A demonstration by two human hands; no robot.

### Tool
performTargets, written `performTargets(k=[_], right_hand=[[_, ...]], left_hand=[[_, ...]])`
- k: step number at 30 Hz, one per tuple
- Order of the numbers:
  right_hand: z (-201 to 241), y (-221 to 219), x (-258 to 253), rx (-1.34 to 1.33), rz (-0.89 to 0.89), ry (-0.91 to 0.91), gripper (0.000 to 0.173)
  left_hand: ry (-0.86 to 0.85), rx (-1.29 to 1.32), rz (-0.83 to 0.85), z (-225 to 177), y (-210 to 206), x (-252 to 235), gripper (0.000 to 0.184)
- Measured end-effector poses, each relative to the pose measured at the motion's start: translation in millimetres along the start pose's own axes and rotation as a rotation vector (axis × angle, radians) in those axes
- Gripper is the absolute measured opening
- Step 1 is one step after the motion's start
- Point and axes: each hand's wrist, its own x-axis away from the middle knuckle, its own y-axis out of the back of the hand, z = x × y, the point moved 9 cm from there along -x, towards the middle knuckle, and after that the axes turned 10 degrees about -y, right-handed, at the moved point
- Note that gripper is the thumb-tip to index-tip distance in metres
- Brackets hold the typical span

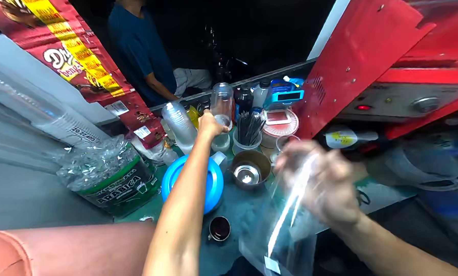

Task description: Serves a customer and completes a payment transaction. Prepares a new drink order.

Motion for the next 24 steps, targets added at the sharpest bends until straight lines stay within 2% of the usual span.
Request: performTargets(k=[2, 4, 6, 8, 10, 12, 13, 14, 15, 16, 18, 20, 21, 24], right_hand=[[-76.1, -8.6, 43.2, -0.012, 0.347, -0.404, 0.053], [-116.8, -7.6, 93.9, -0.002, 0.697, -0.681, 0.056], [-131.0, -2.0, 132.4, 0.121, 0.95, -0.809, 0.069], [-135.6, 0.5, 149.8, 0.198, 1.058, -0.8, 0.076], [-140.3, 2.0, 148.2, 0.252, 1.024, -0.784, 0.073], [-150.8, 7.1, 128.3, 0.382, 0.849, -0.733, 0.069], [-157.9, 12.0, 113.5, 0.476, 0.725, -0.686, 0.068], [-165.8, 17.3, 97.6, 0.568, 0.578, -0.617, 0.071], [-175.9, 23.0, 83.3, 0.648, 0.421, -0.523, 0.073], [-189.9, 29.2, 73.8, 0.705, 0.278, -0.43, 0.076], [-224.1, 41.0, 67.0, 0.814, 0.118, -0.288, 0.079], [-249.2, 46.1, 70.7, 0.905, 0.067, -0.228, 0.079], [-257.4, 47.1, 73.3, 0.93, 0.06, -0.224, 0.08], [-255.8, 47.9, 78.9, 1.061, 0.165, -0.324, 0.088]], left_hand=[[0.061, -0.067, 0.09, 13.0, -10.9, -3.1, 0.073], [0.09, -0.16, 0.141, 7.3, -6.6, 6.2, 0.065], [0.034, -0.202, 0.081, -16.5, 18.9, 29.5, 0.066], [-0.156, -0.147, -0.085, -42.6, 51.1, 74.2, 0.069], [-0.398, -0.036, -0.277, -57.7, 64.1, 150.3, 0.069], [-0.633, 0.145, -0.467, -48.7, 50.0, 241.7, 0.051], [-0.669, 0.202, -0.565, -27.7, 32.7, 280.6, 0.037], [-0.635, 0.219, -0.619, -1.4, 9.9, 310.1, 0.025], [-0.544, 0.198, -0.63, 27.3, -15.2, 331.2, 0.021], [-0.409, 0.15, -0.599, 57.4, -40.8, 346.0, 0.023], [-0.085, 0.059, -0.394, 115.3, -89.4, 361.9, 0.041], [0.141, 0.109, -0.161, 155.4, -126.9, 364.8, 0.063], [0.182, 0.135, -0.101, 166.4, -139.1, 361.5, 0.064], [0.137, 0.179, -0.108, 177.8, -157.7, 347.6, 0.043]])
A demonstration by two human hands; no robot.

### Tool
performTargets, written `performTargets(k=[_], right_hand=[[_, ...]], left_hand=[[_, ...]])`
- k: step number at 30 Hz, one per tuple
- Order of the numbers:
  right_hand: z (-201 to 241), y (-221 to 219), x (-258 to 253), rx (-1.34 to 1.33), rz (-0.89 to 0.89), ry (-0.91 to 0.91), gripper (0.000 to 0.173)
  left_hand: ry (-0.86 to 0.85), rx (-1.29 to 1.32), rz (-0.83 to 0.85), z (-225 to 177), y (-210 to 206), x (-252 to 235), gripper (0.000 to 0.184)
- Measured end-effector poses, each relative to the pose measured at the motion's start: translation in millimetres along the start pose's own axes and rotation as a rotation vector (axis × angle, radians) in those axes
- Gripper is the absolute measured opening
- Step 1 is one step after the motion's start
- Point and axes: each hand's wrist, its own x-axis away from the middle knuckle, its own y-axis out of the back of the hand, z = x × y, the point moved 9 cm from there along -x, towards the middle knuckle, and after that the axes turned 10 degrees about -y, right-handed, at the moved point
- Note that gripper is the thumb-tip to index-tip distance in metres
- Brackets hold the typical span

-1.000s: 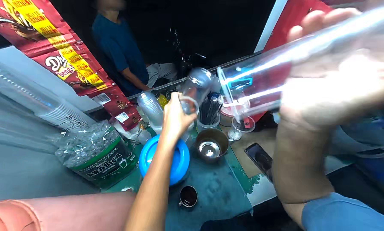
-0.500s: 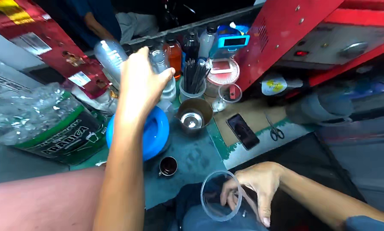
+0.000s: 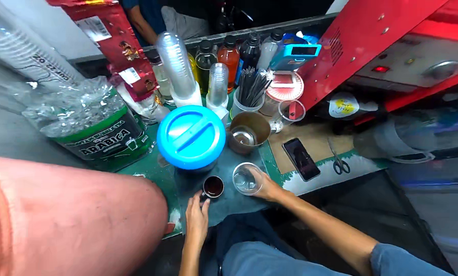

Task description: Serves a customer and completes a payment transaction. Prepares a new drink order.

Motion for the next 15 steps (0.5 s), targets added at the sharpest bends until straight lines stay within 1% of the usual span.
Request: performTargets(k=[1, 2, 3, 4, 5, 6, 7, 8, 10, 12, 13, 15], right_hand=[[3.1, 9.5, 2.7, 0.081, 0.07, -0.038, 0.083], [10.4, 27.1, 4.1, 0.153, 0.094, -0.067, 0.067], [23.5, 52.9, 3.3, 0.199, 0.044, -0.062, 0.044], [42.5, 84.3, 0.2, 0.214, -0.063, -0.043, 0.027], [66.9, 115.7, -5.1, 0.189, -0.206, 0.001, 0.023], [92.6, 140.8, -13.8, 0.129, -0.327, 0.043, 0.027], [118.0, 156.5, -27.1, 0.059, -0.387, 0.069, 0.033], [141.6, 162.6, -46.8, 0.016, -0.408, 0.106, 0.039], [169.6, 149.2, -100.7, -0.044, -0.362, 0.154, 0.048], [168.6, 117.8, -148.8, -0.216, -0.317, 0.138, 0.051], [165.1, 105.7, -163.4, -0.357, -0.317, 0.142, 0.053], [167.7, 96.4, -173.5, -0.545, -0.341, 0.204, 0.049]], left_hand=[[-0.016, 0.024, 0.0, 2.3, -3.3, -2.0, 0.035], [-0.022, 0.056, 0.006, 5.3, -5.4, -2.6, 0.029], [-0.017, 0.103, 0.017, 8.2, -6.8, -1.7, 0.025], [-0.005, 0.166, 0.028, 10.0, -7.5, 1.4, 0.023], [0.013, 0.236, 0.035, 11.5, -7.3, 7.0, 0.023], [0.026, 0.291, 0.028, 12.5, -5.6, 14.3, 0.023], [0.029, 0.333, 0.012, 12.6, -2.6, 22.3, 0.023], [0.024, 0.361, -0.017, 10.7, 2.4, 29.8, 0.023], [-0.006, 0.389, -0.108, 2.1, 17.8, 43.8, 0.023], [-0.045, 0.392, -0.213, -9.7, 38.4, 55.5, 0.024], [-0.062, 0.385, -0.263, -15.0, 49.4, 59.7, 0.024], [-0.068, 0.384, -0.355, -22.2, 67.7, 69.1, 0.025]])
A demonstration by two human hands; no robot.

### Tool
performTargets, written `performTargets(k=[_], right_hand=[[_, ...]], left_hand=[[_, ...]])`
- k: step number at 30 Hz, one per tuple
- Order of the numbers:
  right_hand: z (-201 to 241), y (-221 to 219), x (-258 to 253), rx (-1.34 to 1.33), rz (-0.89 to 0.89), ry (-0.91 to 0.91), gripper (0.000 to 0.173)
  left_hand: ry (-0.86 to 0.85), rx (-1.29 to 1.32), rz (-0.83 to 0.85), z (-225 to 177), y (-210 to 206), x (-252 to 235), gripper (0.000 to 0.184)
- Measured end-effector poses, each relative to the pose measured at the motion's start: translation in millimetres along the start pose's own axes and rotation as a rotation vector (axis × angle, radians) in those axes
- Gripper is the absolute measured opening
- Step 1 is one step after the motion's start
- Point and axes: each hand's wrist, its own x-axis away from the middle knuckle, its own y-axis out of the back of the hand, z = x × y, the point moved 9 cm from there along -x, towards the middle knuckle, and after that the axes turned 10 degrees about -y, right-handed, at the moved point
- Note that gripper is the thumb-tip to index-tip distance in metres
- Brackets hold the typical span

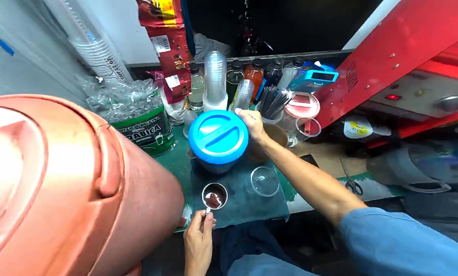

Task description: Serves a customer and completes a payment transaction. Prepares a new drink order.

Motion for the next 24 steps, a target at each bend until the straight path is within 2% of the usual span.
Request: performTargets(k=[3, 6, 9, 11, 14, 24], right_hand=[[24.2, -12.6, 4.4, -0.065, 0.049, 0.105, 0.045], [87.8, -31.6, 16.5, 0.037, 0.205, 0.304, 0.043], [161.2, -52.5, 46.8, 0.249, 0.376, 0.57, 0.041], [202.8, -64.2, 72.8, 0.443, 0.429, 0.748, 0.043], [242.9, -77.0, 103.5, 0.678, 0.454, 0.96, 0.052], [284.0, -92.2, 140.5, 0.99, 0.51, 1.069, 0.057]], left_hand=[[-0.004, 0.007, -0.099, -12.9, 18.2, 8.6, 0.027], [-0.002, 0.002, -0.166, -20.9, 32.4, 15.1, 0.026], [-0.014, -0.005, -0.185, -29.4, 39.4, 17.4, 0.027], [-0.031, -0.009, -0.179, -36.3, 39.1, 15.6, 0.027], [-0.028, -0.011, -0.162, -47.7, 34.7, 7.3, 0.026], [-0.062, 0.007, -0.091, -72.5, 26.5, -11.4, 0.025]])
